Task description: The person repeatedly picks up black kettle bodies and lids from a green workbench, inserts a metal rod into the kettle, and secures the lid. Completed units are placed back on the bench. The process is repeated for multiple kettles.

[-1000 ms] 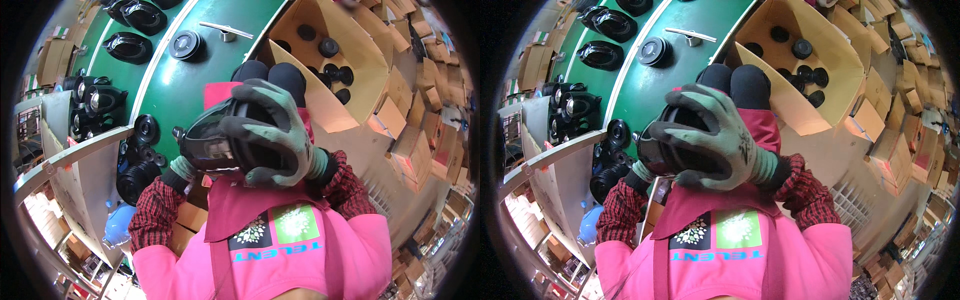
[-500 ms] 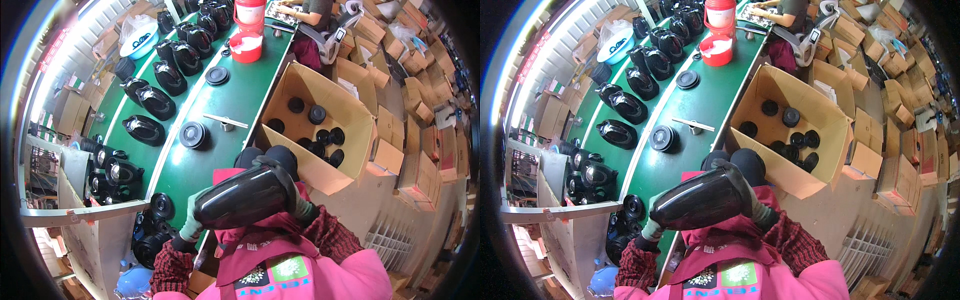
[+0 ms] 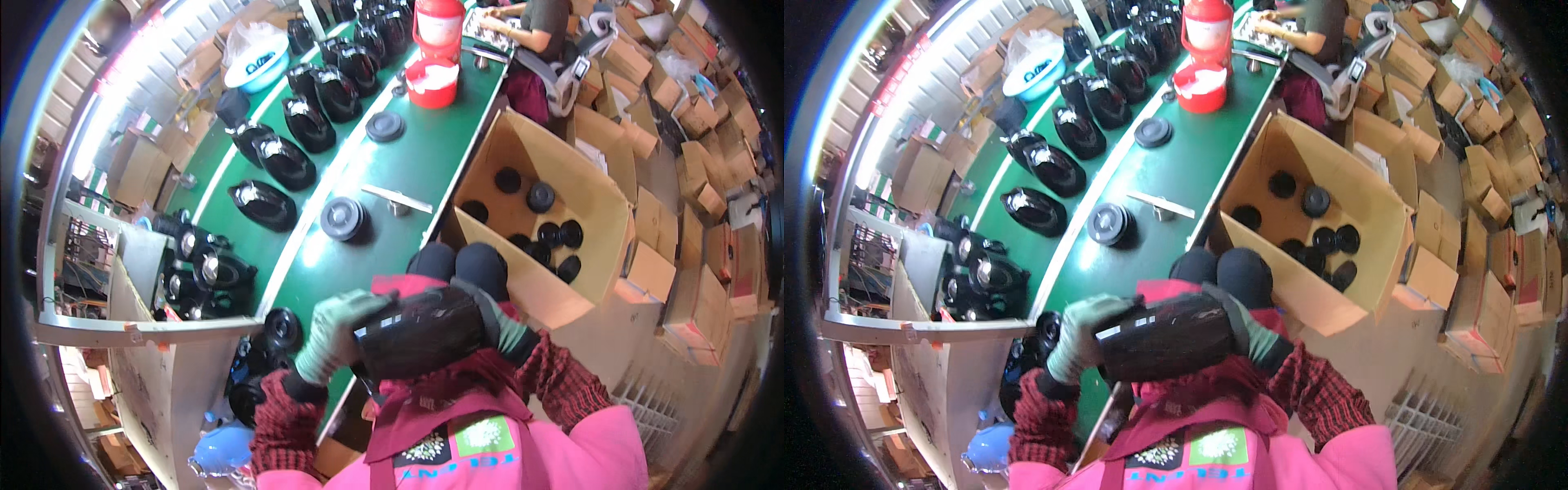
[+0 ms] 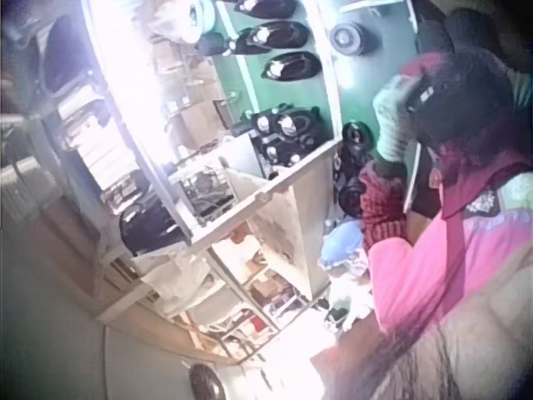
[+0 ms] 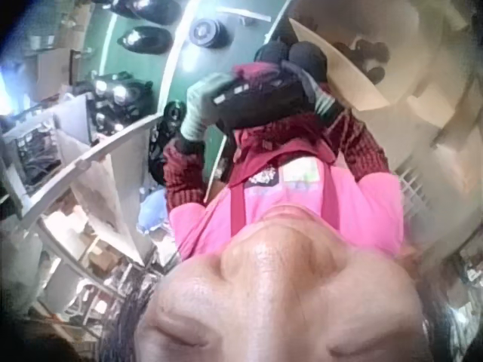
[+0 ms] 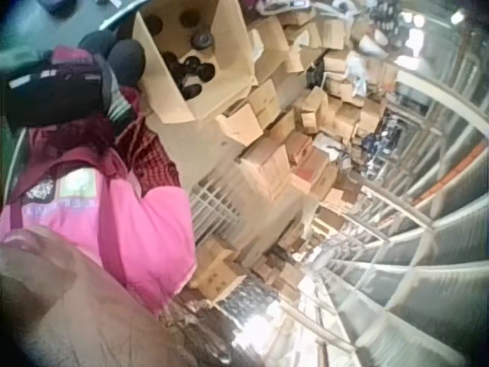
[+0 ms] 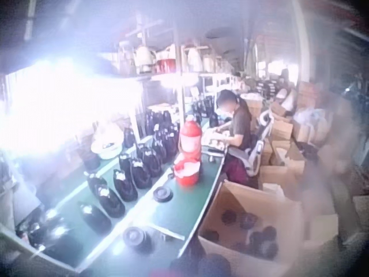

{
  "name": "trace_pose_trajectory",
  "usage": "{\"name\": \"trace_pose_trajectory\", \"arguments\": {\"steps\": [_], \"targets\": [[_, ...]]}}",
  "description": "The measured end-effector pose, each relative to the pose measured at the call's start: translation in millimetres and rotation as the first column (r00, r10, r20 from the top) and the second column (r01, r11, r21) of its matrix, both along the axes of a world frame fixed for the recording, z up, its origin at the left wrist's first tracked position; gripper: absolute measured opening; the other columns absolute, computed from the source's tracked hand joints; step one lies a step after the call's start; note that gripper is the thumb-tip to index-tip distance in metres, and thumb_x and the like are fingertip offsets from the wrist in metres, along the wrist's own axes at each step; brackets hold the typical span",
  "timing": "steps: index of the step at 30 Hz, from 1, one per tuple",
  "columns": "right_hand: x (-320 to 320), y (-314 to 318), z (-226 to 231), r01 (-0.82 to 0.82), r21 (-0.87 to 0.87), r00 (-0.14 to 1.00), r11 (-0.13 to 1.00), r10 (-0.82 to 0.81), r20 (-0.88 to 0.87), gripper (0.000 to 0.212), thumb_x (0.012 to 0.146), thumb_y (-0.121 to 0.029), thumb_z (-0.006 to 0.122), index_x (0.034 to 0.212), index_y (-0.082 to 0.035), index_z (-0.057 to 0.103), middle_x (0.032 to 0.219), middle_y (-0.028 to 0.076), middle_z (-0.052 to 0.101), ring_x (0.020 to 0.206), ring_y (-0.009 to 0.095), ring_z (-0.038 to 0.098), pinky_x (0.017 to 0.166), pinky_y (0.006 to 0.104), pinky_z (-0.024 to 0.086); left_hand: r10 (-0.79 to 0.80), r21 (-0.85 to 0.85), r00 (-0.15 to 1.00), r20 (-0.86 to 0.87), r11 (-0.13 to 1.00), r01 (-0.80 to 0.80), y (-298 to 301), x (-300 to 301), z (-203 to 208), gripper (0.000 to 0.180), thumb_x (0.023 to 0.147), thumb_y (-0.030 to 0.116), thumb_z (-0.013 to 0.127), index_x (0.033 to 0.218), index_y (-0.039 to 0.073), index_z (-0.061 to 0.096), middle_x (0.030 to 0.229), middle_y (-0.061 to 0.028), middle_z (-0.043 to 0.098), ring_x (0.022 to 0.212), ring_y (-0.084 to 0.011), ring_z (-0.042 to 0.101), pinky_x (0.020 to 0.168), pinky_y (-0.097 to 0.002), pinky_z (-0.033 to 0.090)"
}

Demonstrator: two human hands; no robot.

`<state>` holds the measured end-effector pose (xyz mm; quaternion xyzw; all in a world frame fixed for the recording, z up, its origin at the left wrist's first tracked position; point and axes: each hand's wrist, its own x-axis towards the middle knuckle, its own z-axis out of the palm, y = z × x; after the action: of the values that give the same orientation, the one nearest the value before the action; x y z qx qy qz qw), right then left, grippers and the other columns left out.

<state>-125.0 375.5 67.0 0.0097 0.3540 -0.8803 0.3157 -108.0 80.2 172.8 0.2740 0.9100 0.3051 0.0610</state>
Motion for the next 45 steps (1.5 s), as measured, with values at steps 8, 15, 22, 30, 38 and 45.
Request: {"name": "trace_pose_trajectory", "arguments": {"steps": [8, 15, 22, 30, 38, 45], "targets": [[35.8, -7.9, 54.9, 0.489, 0.272, 0.6, 0.829, -0.094, -0.794, 0.064, 0.102, -0.03, 0.055, 0.155, -0.001, 0.035, 0.155, 0.017, 0.039, 0.146, 0.027, 0.034, 0.122, 0.0378, 0.022, 0.216, 0.279, 0.9, 0.379, 0.9, -0.334, -102.2, 91.7, -185.2, 0.05, 0.089, 0.024, 0.074, 0.132, 0.003, 0.061, 0.127, -0.0143, 0.066, 0.112, -0.0274, 0.065, 0.099, -0.0388, 0.051], [40.5, -7.2, -54.0, 0.014, 0.297, 0.963, 0.955, 0.068, -0.262, 0.063, 0.093, -0.023, 0.072, 0.147, -0.004, 0.045, 0.146, 0.01, 0.05, 0.136, 0.021, 0.047, 0.118, 0.0369, 0.034, -0.103, -0.225, 0.985, -0.138, 0.972, 0.07, 29.2, 7.9, 25.6, 0.055, 0.071, 0.029, 0.08, 0.123, 0.014, 0.07, 0.103, -0.01, 0.067, 0.087, -0.0337, 0.067, 0.077, -0.0403, 0.054], [64.3, 9.7, -102.1, 0.071, 0.371, 0.845, 0.926, 0.141, -0.515, 0.053, 0.087, -0.008, 0.073, 0.137, -0.005, 0.056, 0.135, 0.008, 0.063, 0.124, 0.021, 0.059, 0.11, 0.0374, 0.044, -0.111, 0.156, 0.988, -0.11, 0.98, 0.128, 33.5, -9.0, 32.2, 0.095, 0.067, 0.034, 0.085, 0.15, 0.009, 0.046, 0.141, -0.0169, 0.053, 0.131, -0.0408, 0.047, 0.113, -0.0513, 0.031], [63.2, 19.9, -85.3, -0.211, 0.354, 0.824, 0.911, 0.361, -0.437, 0.071, 0.092, -0.006, 0.069, 0.154, -0.003, 0.036, 0.156, 0.013, 0.042, 0.141, 0.023, 0.044, 0.119, 0.0386, 0.034, -0.121, 0.364, 0.954, -0.275, 0.905, 0.22, 61.3, 30.2, 11.4, 0.063, 0.058, 0.062, 0.089, 0.095, 0.014, 0.072, 0.138, -0.0269, 0.054, 0.124, -0.0462, 0.053, 0.106, -0.06, 0.04], [62.5, 80.0, -97.2, 0.023, 0.665, 0.762, 0.746, 0.418, -0.495, 0.074, 0.094, -0.009, 0.067, 0.157, -0.004, 0.029, 0.163, 0.013, 0.03, 0.149, 0.024, 0.032, 0.123, 0.0385, 0.027, -0.007, 0.564, 0.965, -0.261, 0.811, 0.158, 72.0, 50.6, -26.4, 0.055, 0.06, 0.043, 0.091, 0.102, 0.015, 0.07, 0.134, -0.0215, 0.057, 0.119, -0.0423, 0.056, 0.101, -0.0547, 0.041], [-4.1, 138.1, 2.6, 0.256, 0.779, 0.732, 0.572, 0.412, -0.543, 0.04, 0.1, -0.017, 0.056, 0.14, -0.011, 0.057, 0.145, 0.014, 0.053, 0.123, 0.029, 0.06, 0.106, 0.0397, 0.049, -0.201, 0.33, 0.979, 0.031, 0.927, 0.18, 60.3, 65.6, -84.6, 0.064, 0.066, 0.027, 0.089, 0.121, 0.011, 0.062, 0.142, -0.0169, 0.052, 0.135, -0.04, 0.048, 0.111, -0.0507, 0.035]]}}
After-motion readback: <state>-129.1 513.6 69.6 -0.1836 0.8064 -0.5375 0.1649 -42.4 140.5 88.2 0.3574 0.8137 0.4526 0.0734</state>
